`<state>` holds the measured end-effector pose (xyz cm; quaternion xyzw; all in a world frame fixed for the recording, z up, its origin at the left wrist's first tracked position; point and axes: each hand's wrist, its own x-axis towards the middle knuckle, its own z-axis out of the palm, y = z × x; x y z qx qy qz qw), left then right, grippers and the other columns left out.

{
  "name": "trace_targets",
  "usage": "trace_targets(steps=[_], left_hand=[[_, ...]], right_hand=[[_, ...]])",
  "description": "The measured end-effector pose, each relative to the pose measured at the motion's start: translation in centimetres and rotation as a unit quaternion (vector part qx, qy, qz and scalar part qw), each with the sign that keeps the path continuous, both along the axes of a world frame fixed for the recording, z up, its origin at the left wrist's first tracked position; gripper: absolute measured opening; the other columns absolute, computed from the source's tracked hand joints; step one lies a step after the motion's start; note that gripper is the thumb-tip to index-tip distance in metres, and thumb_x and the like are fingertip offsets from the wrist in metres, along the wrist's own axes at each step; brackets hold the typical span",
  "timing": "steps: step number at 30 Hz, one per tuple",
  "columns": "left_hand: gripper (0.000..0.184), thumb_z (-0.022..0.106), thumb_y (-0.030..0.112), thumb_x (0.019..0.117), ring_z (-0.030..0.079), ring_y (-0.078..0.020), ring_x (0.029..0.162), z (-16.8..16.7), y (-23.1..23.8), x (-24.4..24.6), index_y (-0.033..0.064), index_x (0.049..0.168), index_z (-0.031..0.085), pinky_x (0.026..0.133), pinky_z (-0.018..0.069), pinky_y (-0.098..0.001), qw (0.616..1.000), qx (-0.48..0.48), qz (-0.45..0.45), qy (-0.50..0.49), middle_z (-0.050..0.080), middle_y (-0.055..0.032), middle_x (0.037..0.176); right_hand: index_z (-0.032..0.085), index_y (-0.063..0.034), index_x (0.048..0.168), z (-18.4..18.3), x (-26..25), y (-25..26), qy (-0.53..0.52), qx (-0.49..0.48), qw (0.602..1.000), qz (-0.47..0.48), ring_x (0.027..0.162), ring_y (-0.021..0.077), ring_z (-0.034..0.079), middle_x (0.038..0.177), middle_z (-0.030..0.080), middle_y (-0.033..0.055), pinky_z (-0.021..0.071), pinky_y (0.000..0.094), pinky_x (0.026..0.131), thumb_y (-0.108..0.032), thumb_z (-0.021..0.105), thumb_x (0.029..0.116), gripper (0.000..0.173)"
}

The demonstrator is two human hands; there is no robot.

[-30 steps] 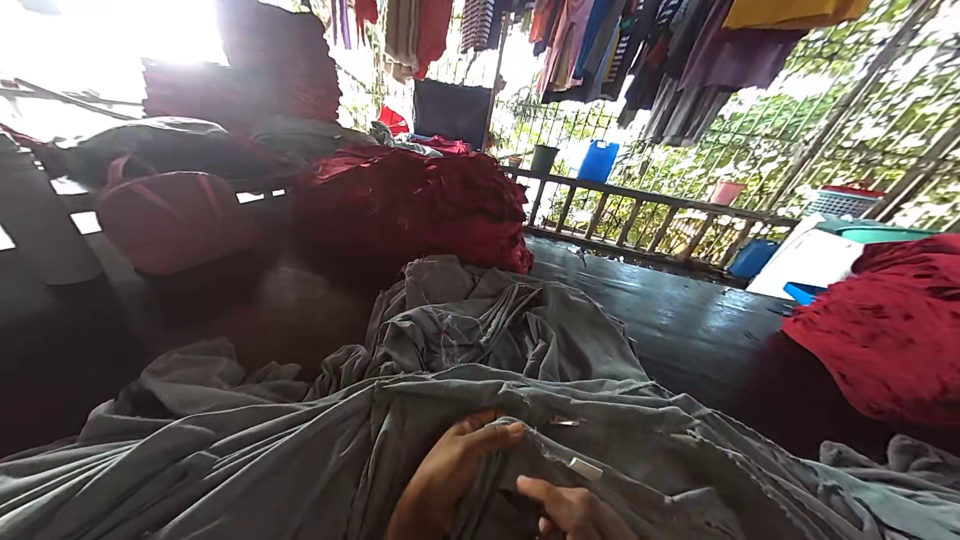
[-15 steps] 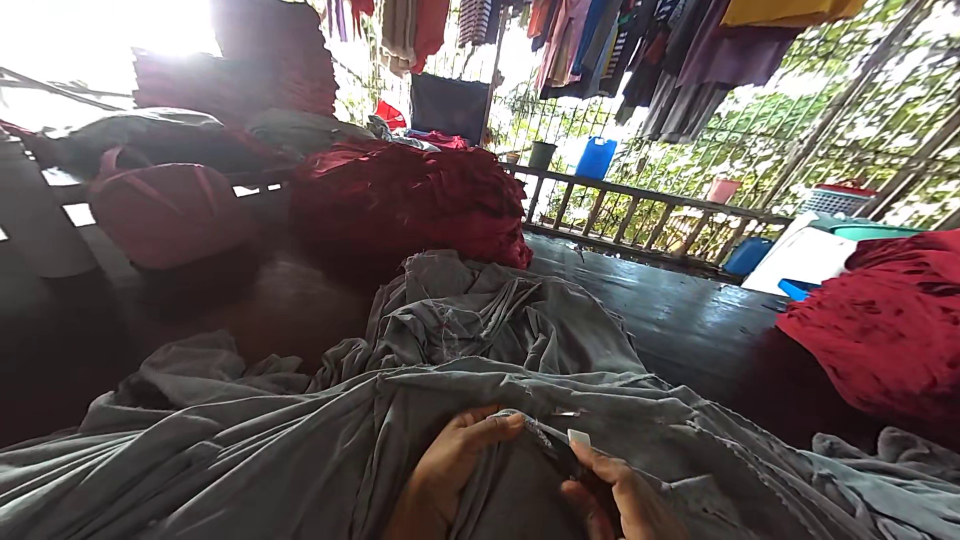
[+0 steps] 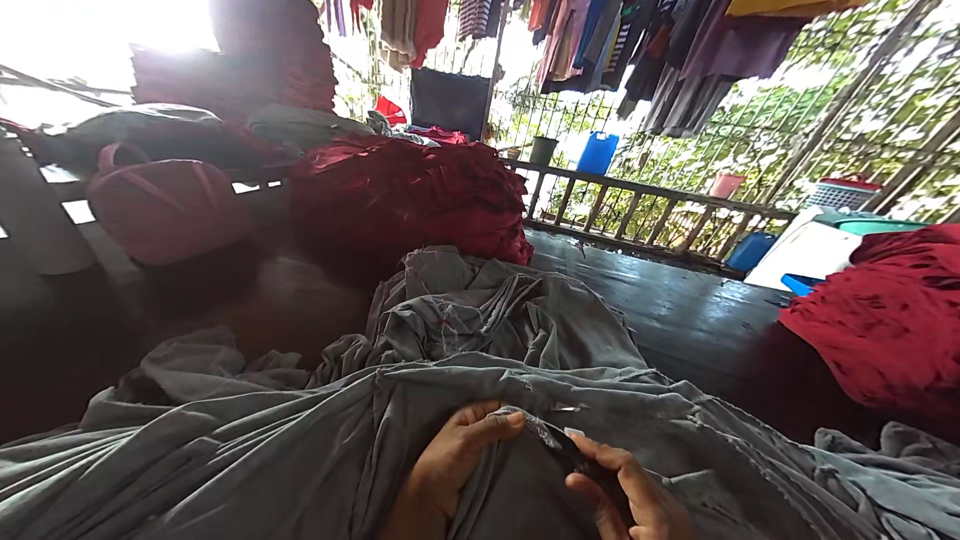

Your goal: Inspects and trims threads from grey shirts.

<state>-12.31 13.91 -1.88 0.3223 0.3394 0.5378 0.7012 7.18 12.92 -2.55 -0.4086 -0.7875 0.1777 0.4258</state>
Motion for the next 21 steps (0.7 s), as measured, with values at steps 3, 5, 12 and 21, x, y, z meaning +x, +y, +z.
trace_targets(steps=[3,5,12,21], left_hand=[[0.032,0.046,0.004,0.0972,0.068,0.0019,0.068,0.02,-0.07,-0.01,0.0187,0.082,0.069,0.067,0.0573,-0.0174,1.0,0.0,-0.003,-0.001,0.072,0.0081,0.075],[0.032,0.045,0.004,0.0974,0.068,0.0019,0.068,-0.05,-0.03,0.0,0.0186,0.082,0.069,0.067,0.0575,-0.0176,1.0,0.0,-0.004,-0.003,0.072,0.008,0.075],[0.032,0.047,0.005,0.0961,0.067,0.0025,0.068,-0.24,0.03,-0.02,0.0195,0.081,0.071,0.066,0.057,-0.0171,1.0,0.008,-0.008,-0.008,0.072,0.0085,0.074],[0.034,0.045,0.003,0.0968,0.067,0.0038,0.07,-0.27,-0.05,-0.15,0.0203,0.082,0.071,0.068,0.0571,-0.0167,1.0,0.021,-0.011,-0.008,0.072,0.0105,0.076]], right_hand=[[0.067,0.0136,0.113,0.0,-0.06,-0.04,0.007,-0.011,1.0,-0.005,0.084,0.0192,0.07,0.096,0.072,0.0236,0.0551,0.0247,0.083,-0.019,0.063,0.1002,0.035],[0.067,0.0139,0.113,-0.01,-0.13,-0.08,0.008,-0.011,1.0,-0.008,0.084,0.0192,0.07,0.096,0.072,0.0241,0.055,0.0244,0.083,-0.018,0.063,0.1,0.035],[0.07,0.0102,0.109,-0.07,-0.11,0.13,-0.029,0.058,0.998,-0.012,0.083,0.0223,0.071,0.092,0.074,0.0211,0.0544,0.0242,0.084,-0.023,0.06,0.1016,0.035],[0.072,0.0076,0.107,-0.39,-0.11,0.24,-0.025,0.083,0.996,-0.001,0.085,0.02,0.07,0.09,0.073,0.0195,0.0525,0.0211,0.086,-0.022,0.06,0.1021,0.032]])
